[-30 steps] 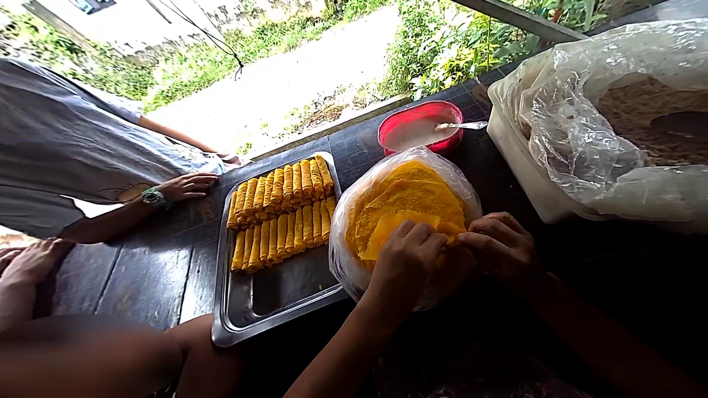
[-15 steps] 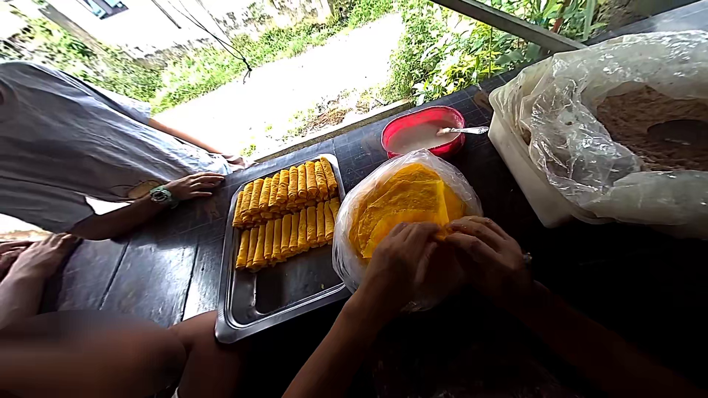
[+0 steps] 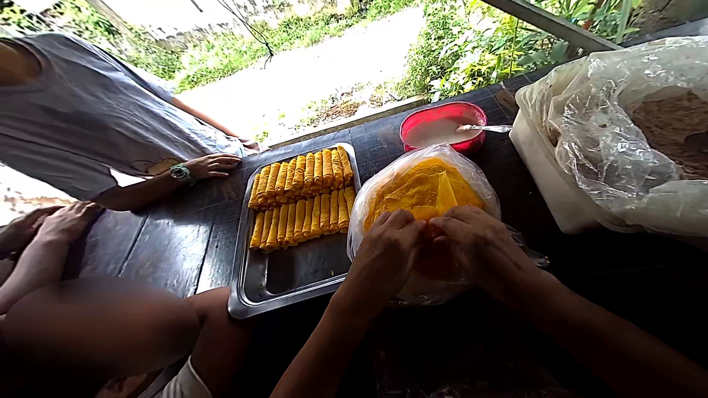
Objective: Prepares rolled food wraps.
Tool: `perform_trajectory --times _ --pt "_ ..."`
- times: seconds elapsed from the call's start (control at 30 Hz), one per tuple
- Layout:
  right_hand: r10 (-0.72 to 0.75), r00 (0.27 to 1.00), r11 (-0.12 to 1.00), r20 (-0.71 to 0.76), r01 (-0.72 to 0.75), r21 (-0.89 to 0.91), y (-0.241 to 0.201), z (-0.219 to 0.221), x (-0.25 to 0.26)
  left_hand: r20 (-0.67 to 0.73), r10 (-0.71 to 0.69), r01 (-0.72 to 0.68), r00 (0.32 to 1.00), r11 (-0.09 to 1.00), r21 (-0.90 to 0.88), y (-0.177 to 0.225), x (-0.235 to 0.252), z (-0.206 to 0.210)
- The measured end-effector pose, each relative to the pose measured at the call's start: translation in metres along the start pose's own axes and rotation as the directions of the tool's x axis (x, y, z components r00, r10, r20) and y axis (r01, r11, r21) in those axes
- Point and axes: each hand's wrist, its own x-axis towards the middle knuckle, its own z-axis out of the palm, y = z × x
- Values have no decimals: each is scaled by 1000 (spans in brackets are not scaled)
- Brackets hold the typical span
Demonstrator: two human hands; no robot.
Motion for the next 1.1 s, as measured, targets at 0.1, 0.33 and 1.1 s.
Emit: perform_trajectory --times 0.1,0.33,1.1 --pt "-53 999 998 13 53 29 6 4 -2 -12 -5 5 1000 999 54 3 -3 1" --pt "-206 978 972 -32 209 110 22 10 -7 -75 14 -1 997 986 166 10 -14 7" --pt "-401 912 916 91 399 40 31 6 -11 -363 58 -3 930 988 152 -24 -68 12"
